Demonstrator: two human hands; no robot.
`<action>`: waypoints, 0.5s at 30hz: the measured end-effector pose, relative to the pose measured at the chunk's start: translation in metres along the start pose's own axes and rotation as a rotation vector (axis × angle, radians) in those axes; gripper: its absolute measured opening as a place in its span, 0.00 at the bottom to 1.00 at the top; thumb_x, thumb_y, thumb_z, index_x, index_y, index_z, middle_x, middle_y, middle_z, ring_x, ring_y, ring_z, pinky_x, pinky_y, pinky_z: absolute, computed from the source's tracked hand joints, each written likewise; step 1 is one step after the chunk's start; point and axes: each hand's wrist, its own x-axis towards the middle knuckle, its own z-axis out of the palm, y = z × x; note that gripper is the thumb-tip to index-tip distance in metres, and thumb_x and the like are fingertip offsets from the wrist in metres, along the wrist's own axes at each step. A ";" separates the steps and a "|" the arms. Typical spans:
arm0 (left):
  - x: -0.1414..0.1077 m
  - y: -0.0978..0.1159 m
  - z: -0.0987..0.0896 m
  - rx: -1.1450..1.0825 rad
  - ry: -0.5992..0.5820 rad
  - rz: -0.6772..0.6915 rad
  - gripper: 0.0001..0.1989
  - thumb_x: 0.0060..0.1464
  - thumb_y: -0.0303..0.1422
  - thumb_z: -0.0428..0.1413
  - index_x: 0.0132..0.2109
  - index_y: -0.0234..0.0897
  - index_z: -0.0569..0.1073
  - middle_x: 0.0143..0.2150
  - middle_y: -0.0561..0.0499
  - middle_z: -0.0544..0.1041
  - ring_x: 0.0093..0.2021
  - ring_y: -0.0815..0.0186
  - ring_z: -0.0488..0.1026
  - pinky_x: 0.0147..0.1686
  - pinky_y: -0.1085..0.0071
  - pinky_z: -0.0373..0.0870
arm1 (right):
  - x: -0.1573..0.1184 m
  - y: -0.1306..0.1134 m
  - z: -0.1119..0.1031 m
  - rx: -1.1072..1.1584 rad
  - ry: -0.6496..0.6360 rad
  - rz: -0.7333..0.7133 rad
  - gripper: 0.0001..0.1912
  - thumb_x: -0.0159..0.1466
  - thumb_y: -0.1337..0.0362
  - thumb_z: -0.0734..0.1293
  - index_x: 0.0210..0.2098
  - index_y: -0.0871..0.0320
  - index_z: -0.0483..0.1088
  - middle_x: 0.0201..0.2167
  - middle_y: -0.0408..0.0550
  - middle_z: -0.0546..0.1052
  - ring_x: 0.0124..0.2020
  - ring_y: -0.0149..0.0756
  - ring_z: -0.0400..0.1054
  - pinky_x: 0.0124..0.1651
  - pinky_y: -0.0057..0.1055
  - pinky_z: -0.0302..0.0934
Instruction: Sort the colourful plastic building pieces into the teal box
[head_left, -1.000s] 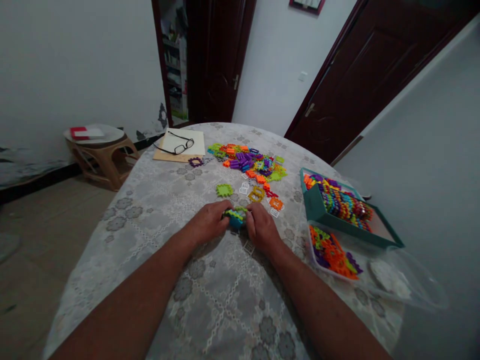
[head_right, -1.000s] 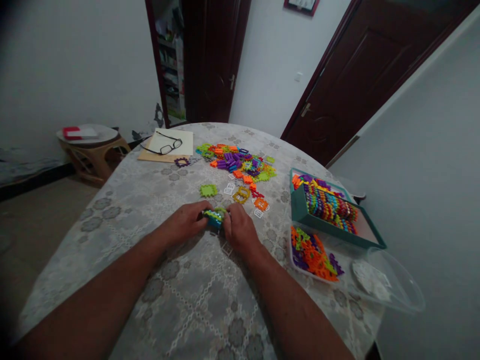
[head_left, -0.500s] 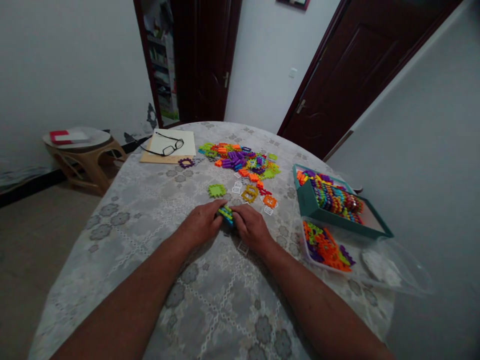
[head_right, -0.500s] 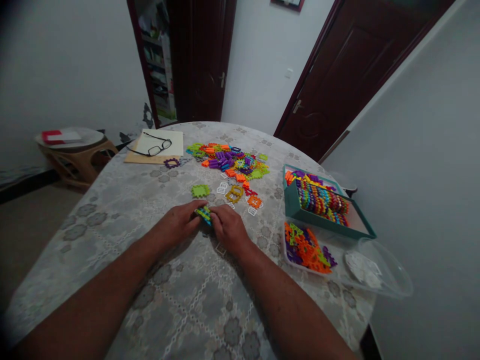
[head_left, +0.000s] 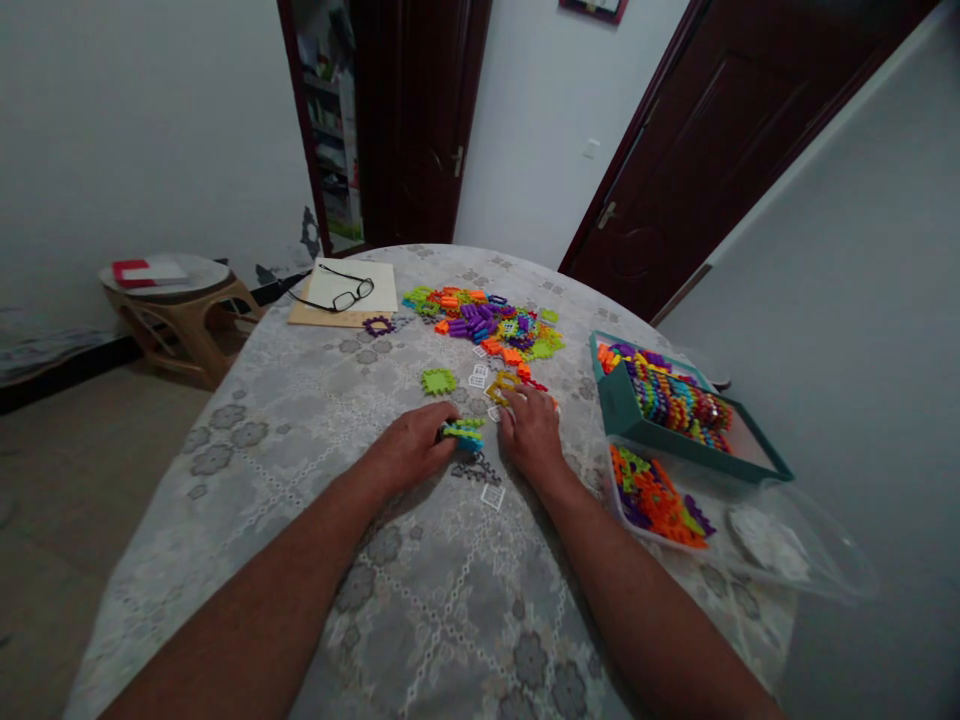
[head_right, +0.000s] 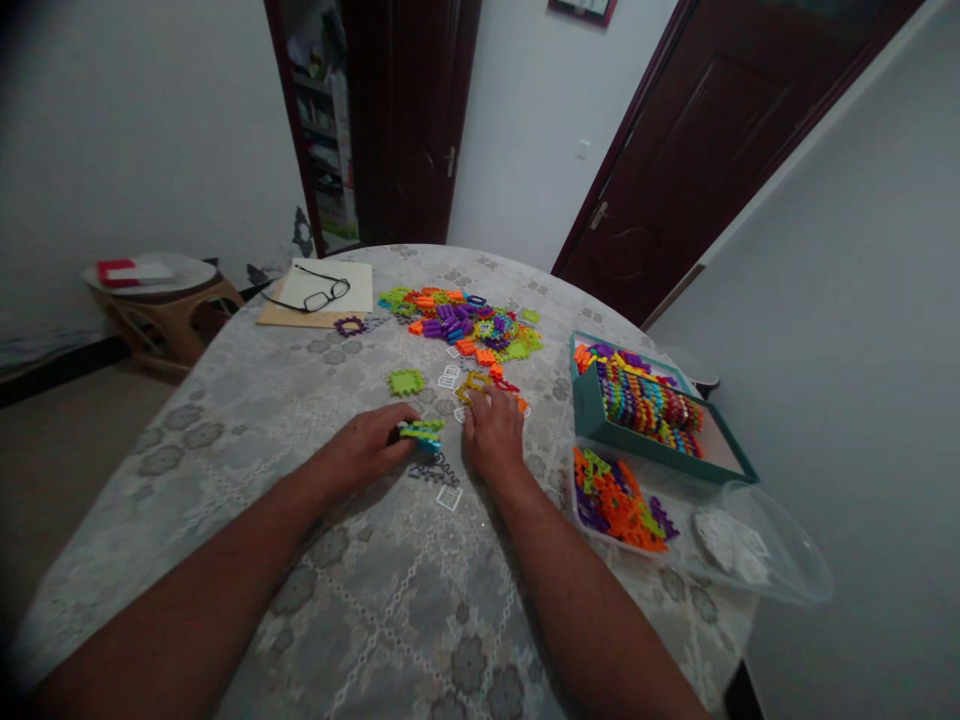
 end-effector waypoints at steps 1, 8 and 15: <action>0.000 0.001 -0.001 -0.002 -0.009 -0.003 0.06 0.62 0.31 0.56 0.46 0.41 0.75 0.42 0.49 0.81 0.41 0.61 0.77 0.43 0.67 0.68 | 0.000 0.003 0.001 -0.070 -0.022 0.024 0.19 0.73 0.64 0.65 0.61 0.55 0.76 0.63 0.60 0.73 0.65 0.55 0.62 0.68 0.54 0.58; -0.003 0.001 -0.004 0.016 -0.049 -0.009 0.08 0.62 0.32 0.56 0.48 0.42 0.74 0.44 0.49 0.82 0.43 0.60 0.77 0.44 0.68 0.67 | -0.005 0.008 0.005 -0.173 -0.074 0.056 0.09 0.71 0.62 0.67 0.47 0.58 0.74 0.55 0.61 0.75 0.58 0.52 0.64 0.63 0.48 0.59; -0.004 0.002 -0.004 0.025 -0.049 0.014 0.08 0.64 0.32 0.55 0.48 0.43 0.75 0.46 0.48 0.83 0.47 0.59 0.78 0.48 0.66 0.70 | -0.006 0.007 0.002 -0.026 0.025 0.037 0.04 0.72 0.63 0.64 0.41 0.56 0.69 0.42 0.56 0.75 0.47 0.49 0.65 0.56 0.47 0.61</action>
